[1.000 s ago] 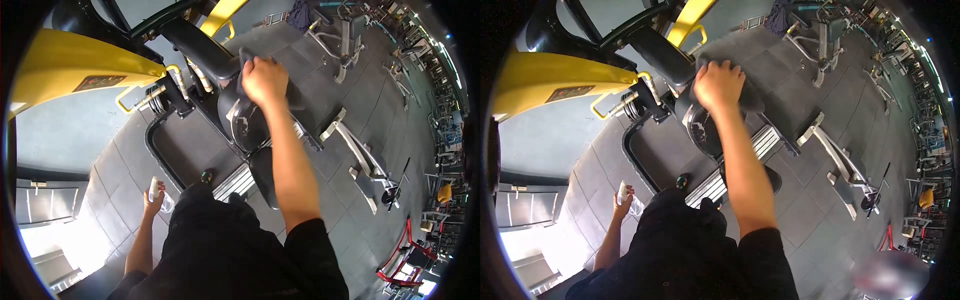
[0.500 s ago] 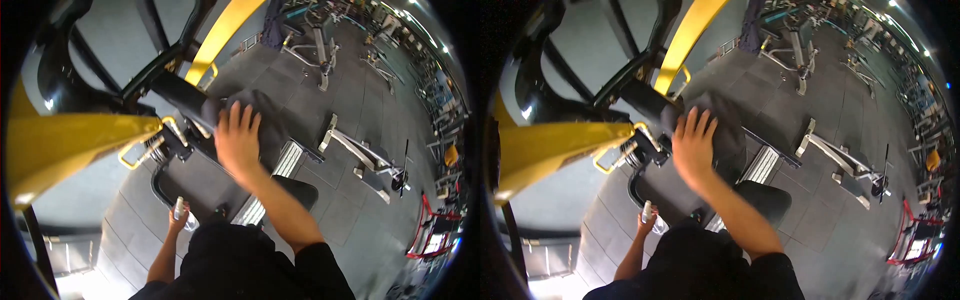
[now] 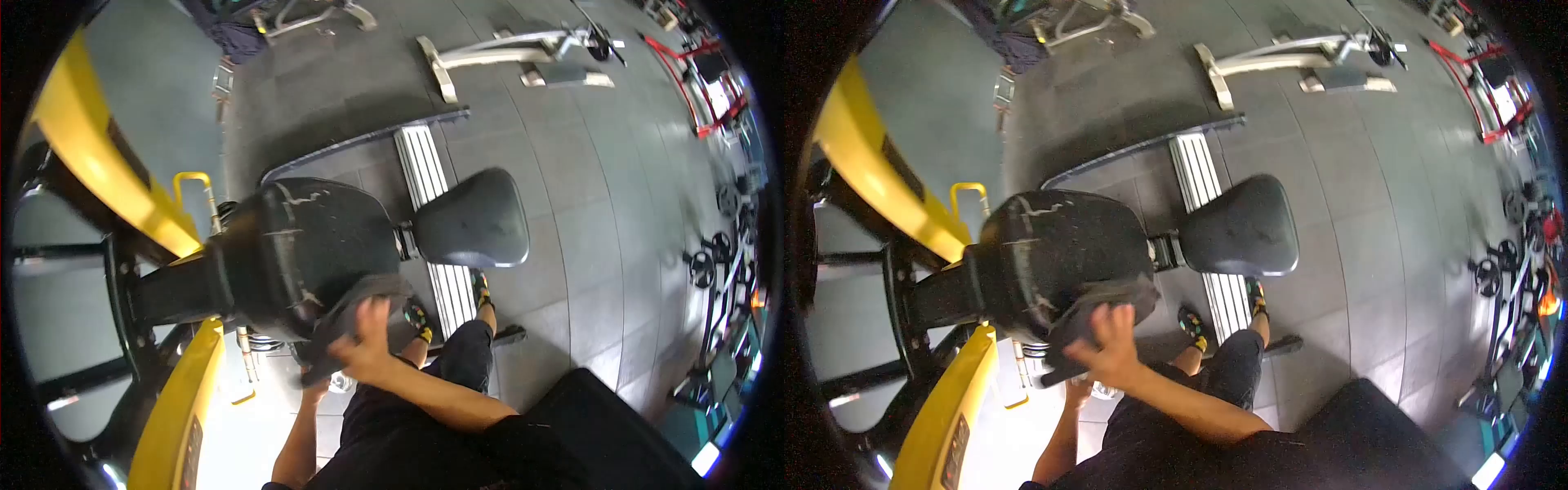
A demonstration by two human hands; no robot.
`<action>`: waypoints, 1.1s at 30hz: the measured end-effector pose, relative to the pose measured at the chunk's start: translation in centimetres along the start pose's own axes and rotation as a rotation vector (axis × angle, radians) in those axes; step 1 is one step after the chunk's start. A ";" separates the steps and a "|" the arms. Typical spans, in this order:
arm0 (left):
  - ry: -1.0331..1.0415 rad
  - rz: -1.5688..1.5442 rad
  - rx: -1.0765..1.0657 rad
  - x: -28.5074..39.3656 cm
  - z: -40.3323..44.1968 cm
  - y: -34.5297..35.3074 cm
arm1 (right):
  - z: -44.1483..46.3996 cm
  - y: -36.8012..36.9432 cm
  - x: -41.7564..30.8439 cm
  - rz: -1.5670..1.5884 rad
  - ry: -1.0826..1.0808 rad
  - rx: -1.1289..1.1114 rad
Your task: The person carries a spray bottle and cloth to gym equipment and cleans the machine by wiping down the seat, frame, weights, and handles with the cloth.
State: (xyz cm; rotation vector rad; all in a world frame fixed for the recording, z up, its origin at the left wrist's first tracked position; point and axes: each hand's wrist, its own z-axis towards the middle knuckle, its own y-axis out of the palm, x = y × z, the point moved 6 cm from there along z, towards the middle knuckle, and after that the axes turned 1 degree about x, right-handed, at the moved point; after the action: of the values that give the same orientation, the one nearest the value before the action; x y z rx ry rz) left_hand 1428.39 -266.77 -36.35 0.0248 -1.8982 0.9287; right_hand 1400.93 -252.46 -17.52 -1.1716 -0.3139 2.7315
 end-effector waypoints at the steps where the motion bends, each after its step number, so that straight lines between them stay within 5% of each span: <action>1: -0.167 -0.251 -0.052 -0.8 -0.3 0.1 | -4.7 1.5 5.3 0.017 0.279 -0.087; 4: -0.253 -0.219 -0.083 0.4 -0.2 0.5 | -9.7 4.0 18.0 0.251 1.033 -0.258; 8: -0.323 -0.018 -0.160 1.0 -1.0 -0.4 | 5.4 5.9 20.4 0.867 1.236 -0.640; 9: -0.315 -0.105 -0.180 -0.4 -1.2 -0.4 | 4.7 10.1 24.5 0.731 1.175 -0.662; 10: -0.272 -0.195 -0.207 0.0 -1.1 -0.7 | 5.0 9.5 23.6 0.732 1.338 -0.742; 14: -0.192 -0.187 -0.181 -1.5 -0.4 -2.3 | -3.1 7.8 21.7 1.325 1.437 -0.021; 17: -0.214 -0.192 -0.121 -3.2 -1.2 -2.5 | -6.6 4.5 14.2 1.456 1.769 0.482; 21: -0.224 -0.148 -0.103 -2.4 -1.4 -2.0 | -1.8 0.8 7.5 0.165 1.078 0.045; 23: -0.193 -0.206 -0.042 -2.8 -2.0 -1.6 | 6.2 -0.4 0.2 0.223 0.434 -0.097; 26: -0.202 -0.173 -0.021 -0.2 -2.9 -1.1 | 16.7 1.1 -4.9 0.279 0.059 -0.308; 31: -0.235 -0.278 0.148 0.6 -5.5 -0.4 | 20.5 5.6 -2.9 0.134 0.199 -0.587; 33: -0.206 -0.335 0.233 0.1 -6.5 0.4 | 17.0 2.1 -5.8 0.208 0.073 -0.415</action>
State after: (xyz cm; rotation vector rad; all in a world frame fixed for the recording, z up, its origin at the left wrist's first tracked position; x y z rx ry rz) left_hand 1433.14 -262.52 -35.10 0.5794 -1.8843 0.9359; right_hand 1392.36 -257.99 -2.56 -1.4719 -0.8253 2.8759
